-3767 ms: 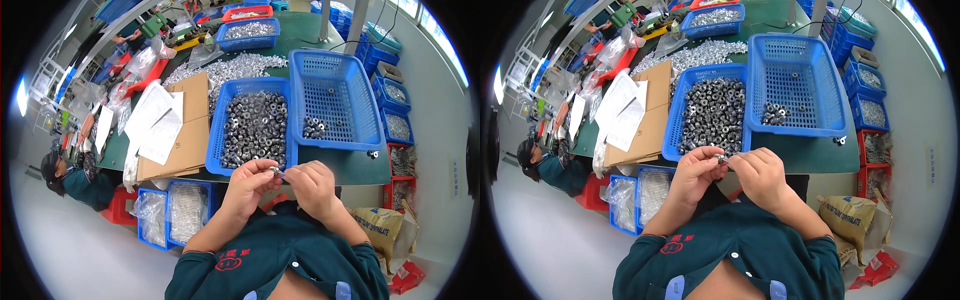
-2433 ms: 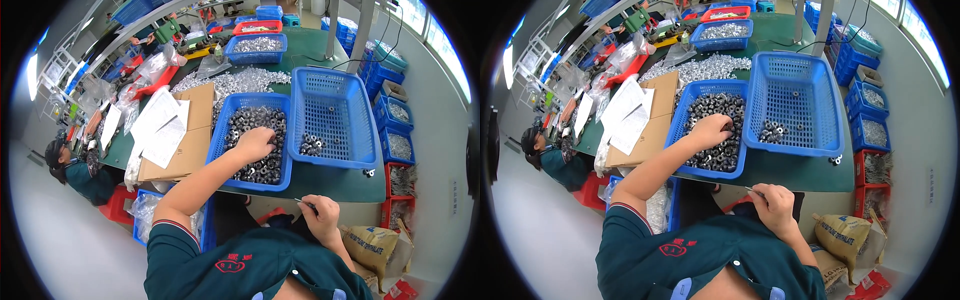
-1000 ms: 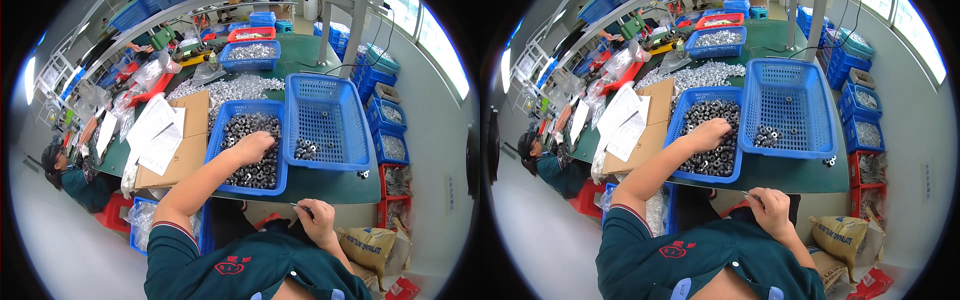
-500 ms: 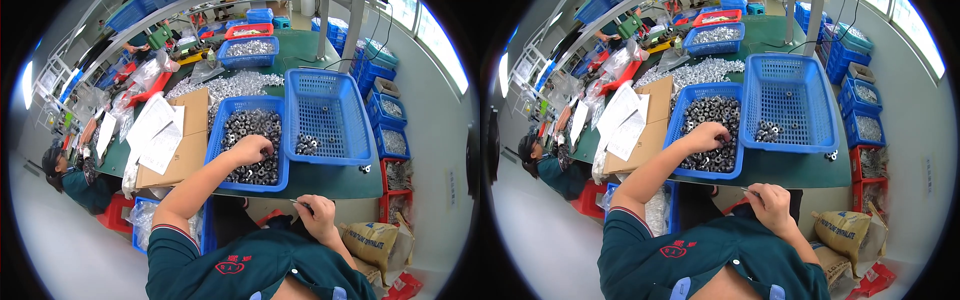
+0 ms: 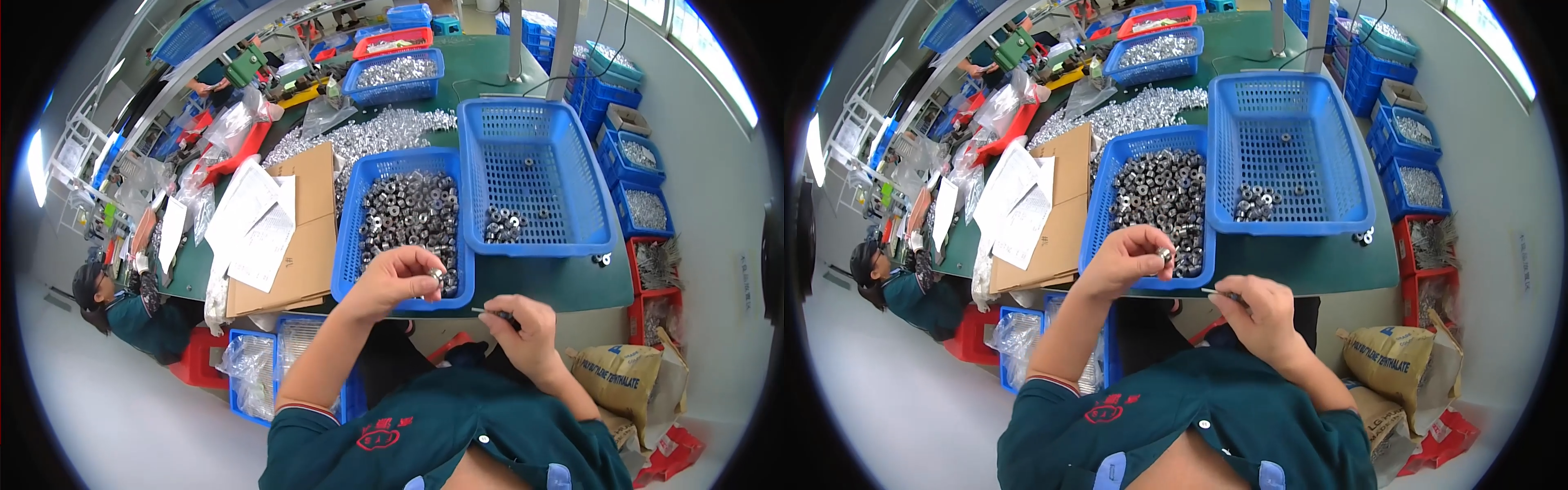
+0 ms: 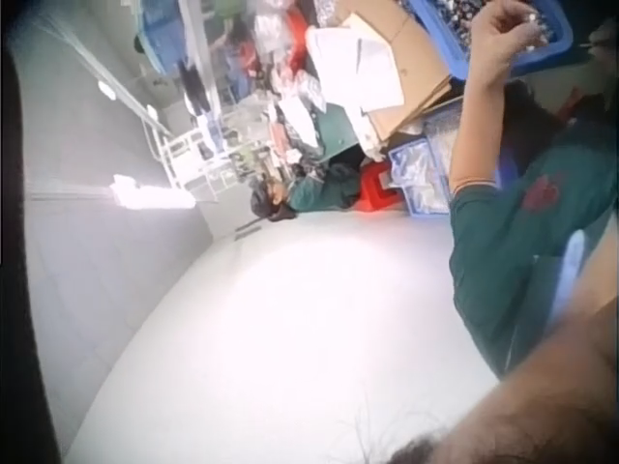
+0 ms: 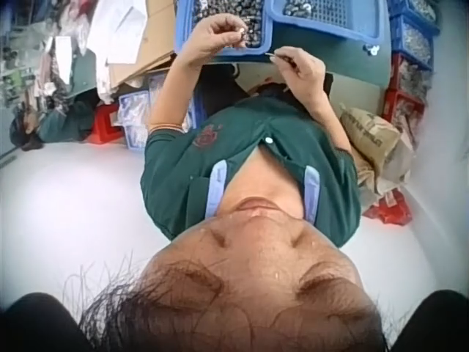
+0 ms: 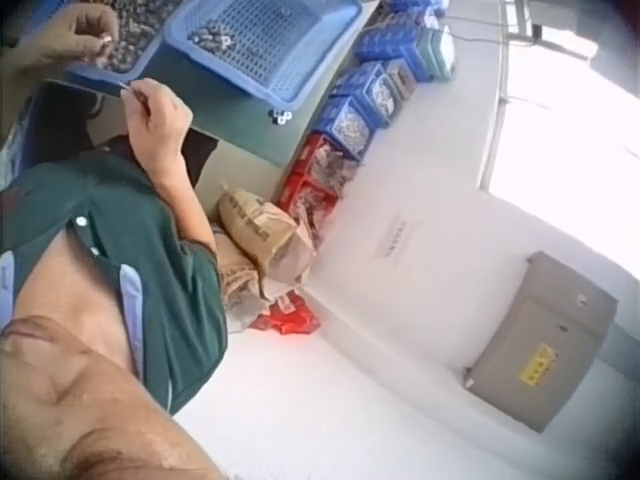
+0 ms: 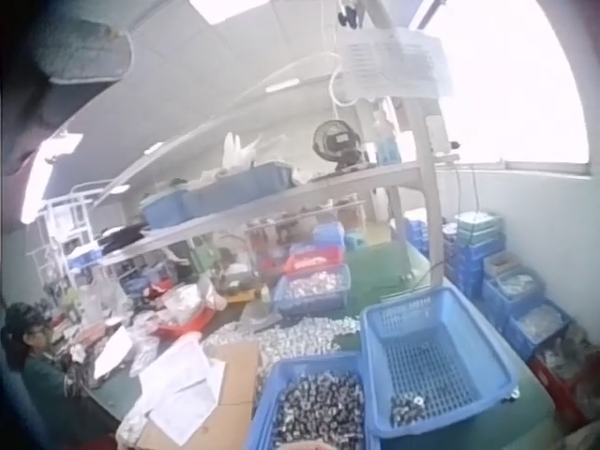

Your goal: Assembling small metal hardware components by inserting a thin pin into a cylindrical part at a manufacturing workbench.

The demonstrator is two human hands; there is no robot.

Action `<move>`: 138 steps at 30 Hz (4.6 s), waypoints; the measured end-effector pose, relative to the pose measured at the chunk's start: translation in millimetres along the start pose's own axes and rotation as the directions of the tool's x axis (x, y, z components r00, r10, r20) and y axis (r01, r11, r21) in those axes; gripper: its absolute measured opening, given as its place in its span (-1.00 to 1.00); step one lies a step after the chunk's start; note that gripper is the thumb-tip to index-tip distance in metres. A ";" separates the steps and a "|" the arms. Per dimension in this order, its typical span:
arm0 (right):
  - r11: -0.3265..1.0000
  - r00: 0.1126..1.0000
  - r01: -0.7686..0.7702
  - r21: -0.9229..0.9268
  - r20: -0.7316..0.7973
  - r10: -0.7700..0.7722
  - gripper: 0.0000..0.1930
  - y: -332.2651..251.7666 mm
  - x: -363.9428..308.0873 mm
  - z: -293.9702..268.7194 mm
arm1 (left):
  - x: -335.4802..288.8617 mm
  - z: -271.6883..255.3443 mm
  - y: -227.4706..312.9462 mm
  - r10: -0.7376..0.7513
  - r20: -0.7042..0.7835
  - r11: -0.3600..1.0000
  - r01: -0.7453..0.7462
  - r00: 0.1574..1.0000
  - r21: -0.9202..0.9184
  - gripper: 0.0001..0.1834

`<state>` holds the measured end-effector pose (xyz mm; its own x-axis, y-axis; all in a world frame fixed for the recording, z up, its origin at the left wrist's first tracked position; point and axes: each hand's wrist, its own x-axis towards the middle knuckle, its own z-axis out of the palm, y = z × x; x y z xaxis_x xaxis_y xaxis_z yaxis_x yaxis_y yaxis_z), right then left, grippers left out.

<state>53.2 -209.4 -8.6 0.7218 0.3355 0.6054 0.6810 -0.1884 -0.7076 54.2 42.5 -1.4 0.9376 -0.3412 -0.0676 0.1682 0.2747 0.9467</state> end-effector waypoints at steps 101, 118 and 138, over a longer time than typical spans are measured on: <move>0.989 0.999 0.025 -0.147 0.045 -0.018 -0.85 8.9 -25.1 -17.5 | 48.9 -17.1 14.0 0.170 0.019 0.491 -0.101 0.985 0.865 -0.76; 0.970 0.974 0.225 -0.089 0.041 -0.222 -0.79 -5.3 16.2 23.7 | -22.7 29.6 -28.3 0.242 -0.133 0.969 -0.245 0.961 -0.005 -0.71; 0.996 0.998 0.067 -0.052 -0.005 -0.067 -0.83 -7.7 5.1 31.7 | -27.3 33.2 -28.0 0.389 -0.173 0.899 -0.331 0.905 0.286 -0.76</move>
<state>47.7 -177.0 -11.6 0.6749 0.3423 0.6537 0.7334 -0.2137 -0.6453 13.8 14.3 -15.6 0.9665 -0.0466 0.2522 -0.2465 0.1026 0.9637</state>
